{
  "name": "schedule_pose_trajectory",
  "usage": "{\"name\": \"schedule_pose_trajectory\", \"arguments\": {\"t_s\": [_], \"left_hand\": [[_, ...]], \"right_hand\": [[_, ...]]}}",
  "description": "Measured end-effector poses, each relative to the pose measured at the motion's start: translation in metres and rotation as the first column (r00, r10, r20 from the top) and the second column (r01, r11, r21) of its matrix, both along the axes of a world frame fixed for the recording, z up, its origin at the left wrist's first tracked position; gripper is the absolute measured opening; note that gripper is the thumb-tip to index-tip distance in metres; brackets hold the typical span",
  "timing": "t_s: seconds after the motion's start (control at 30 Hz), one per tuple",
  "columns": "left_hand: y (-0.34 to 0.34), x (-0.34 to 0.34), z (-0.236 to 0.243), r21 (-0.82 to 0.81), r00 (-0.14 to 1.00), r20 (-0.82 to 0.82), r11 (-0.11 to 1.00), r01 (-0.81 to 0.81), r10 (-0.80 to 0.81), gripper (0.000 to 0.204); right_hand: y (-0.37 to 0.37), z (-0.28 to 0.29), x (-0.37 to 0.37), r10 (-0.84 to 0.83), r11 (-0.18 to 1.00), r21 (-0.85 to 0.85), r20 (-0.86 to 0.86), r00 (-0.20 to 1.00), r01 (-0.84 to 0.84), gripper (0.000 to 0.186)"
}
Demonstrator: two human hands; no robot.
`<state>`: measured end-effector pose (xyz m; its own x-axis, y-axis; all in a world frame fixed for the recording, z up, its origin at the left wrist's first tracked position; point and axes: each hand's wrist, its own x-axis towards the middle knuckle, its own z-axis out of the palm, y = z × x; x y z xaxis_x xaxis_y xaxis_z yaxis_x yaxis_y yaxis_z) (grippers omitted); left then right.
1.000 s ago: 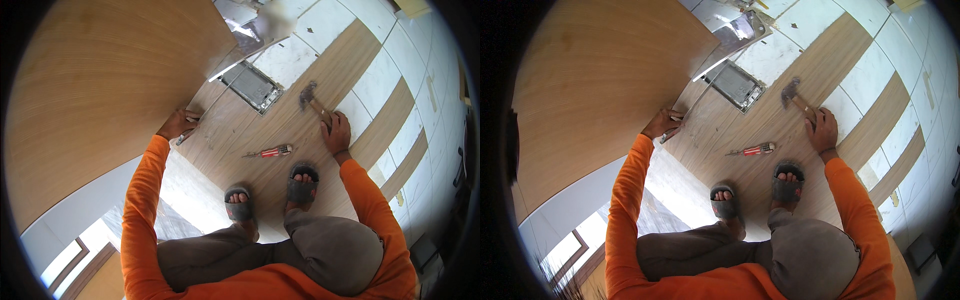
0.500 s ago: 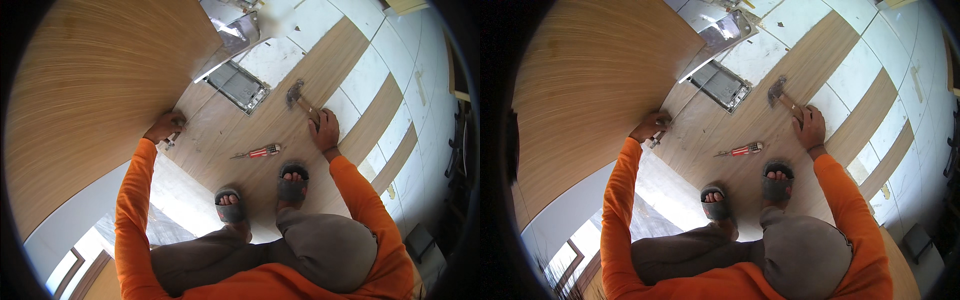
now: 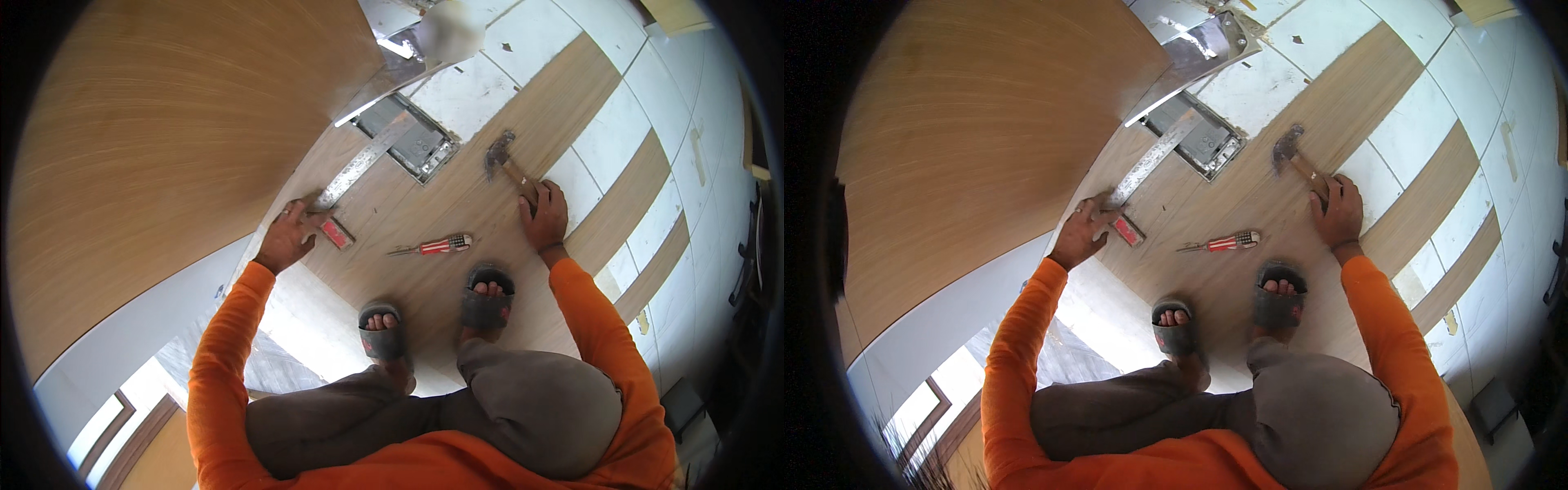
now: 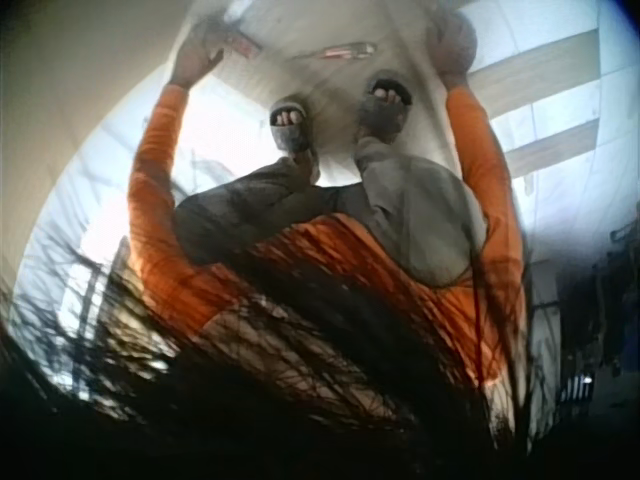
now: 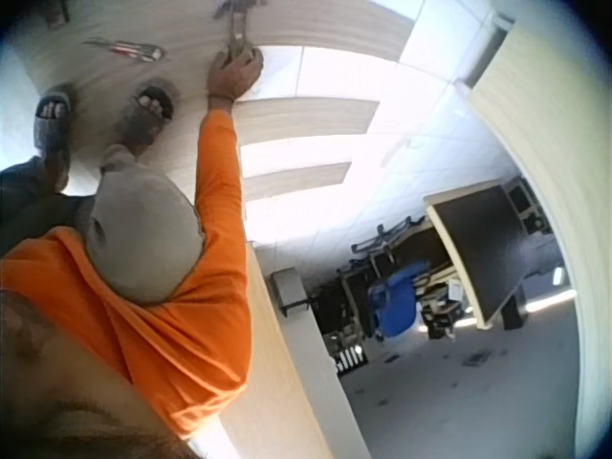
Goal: The person uses a sanding block to smooth the edges of a metal cabinet hinge plate on a wooden surface. They then use a hammer to tap the hinge plate into place. Finally, the person walks to a storage area and rummages through a bin of supplies.
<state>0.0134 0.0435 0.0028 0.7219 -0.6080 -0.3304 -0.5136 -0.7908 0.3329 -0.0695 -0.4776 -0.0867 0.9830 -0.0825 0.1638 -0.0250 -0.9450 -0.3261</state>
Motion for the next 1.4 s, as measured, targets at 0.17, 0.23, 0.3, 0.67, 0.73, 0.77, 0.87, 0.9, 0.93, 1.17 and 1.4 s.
{"name": "schedule_pose_trajectory", "arguments": {"t_s": [0.17,0.23,0.3,0.67,0.73,0.77,0.87,0.9,0.93,1.17,1.4], "left_hand": [[0.006,-0.011,-0.022,0.161,0.996,0.023,0.984,0.076,-0.081,0.058],[0.007,-0.009,-0.028,0.219,0.996,-0.002,0.971,0.092,-0.094,0.052],[0.003,-0.005,-0.027,0.29,0.992,-0.002,0.949,0.122,-0.127,0.05],[0.015,-0.003,-0.02,-0.279,0.959,-0.119,0.919,-0.28,0.256,0.04],[0.014,-0.004,-0.022,-0.311,0.948,-0.103,0.895,-0.319,0.302,0.041],[0.013,-0.004,-0.023,-0.299,0.942,-0.114,0.893,-0.335,0.315,0.042],[0.01,-0.006,-0.025,-0.375,0.886,-0.17,0.803,-0.462,0.431,0.044],[0.01,-0.008,-0.026,-0.416,0.857,-0.197,0.751,-0.513,0.476,0.044],[0.011,-0.009,-0.027,-0.4,0.825,-0.241,0.722,-0.565,0.512,0.042],[0.056,-0.014,-0.045,-0.285,0.623,-0.434,0.557,-0.78,0.651,0.028],[0.049,-0.015,-0.041,-0.409,0.57,-0.536,0.399,-0.821,0.623,0.024]], "right_hand": [[0.005,0.005,0.005,0.014,1.0,0.004,-0.003,1.0,-0.014,0.041],[0.004,0.003,0.004,0.014,1.0,-0.003,-0.002,1.0,-0.014,0.041],[0.003,0.002,0.003,0.014,1.0,-0.021,0.008,1.0,-0.014,0.041],[0.004,0.005,0.003,0.01,1.0,-0.012,-0.013,1.0,-0.01,0.04],[0.004,0.004,0.003,0.011,1.0,-0.014,-0.011,1.0,-0.011,0.04],[0.005,0.005,0.003,0.01,1.0,-0.011,-0.012,1.0,-0.01,0.04],[0.004,0.006,0.003,0.007,1.0,-0.007,-0.012,1.0,-0.007,0.041],[0.004,0.005,0.002,0.007,1.0,-0.007,-0.011,1.0,-0.007,0.041],[0.003,0.004,0.001,0.007,1.0,-0.008,-0.01,1.0,-0.007,0.041],[0.005,0.004,0.004,0.01,0.999,-0.031,-0.015,1.0,-0.01,0.041],[0.003,0.003,0.002,0.007,1.0,-0.023,-0.002,1.0,-0.007,0.041]]}}
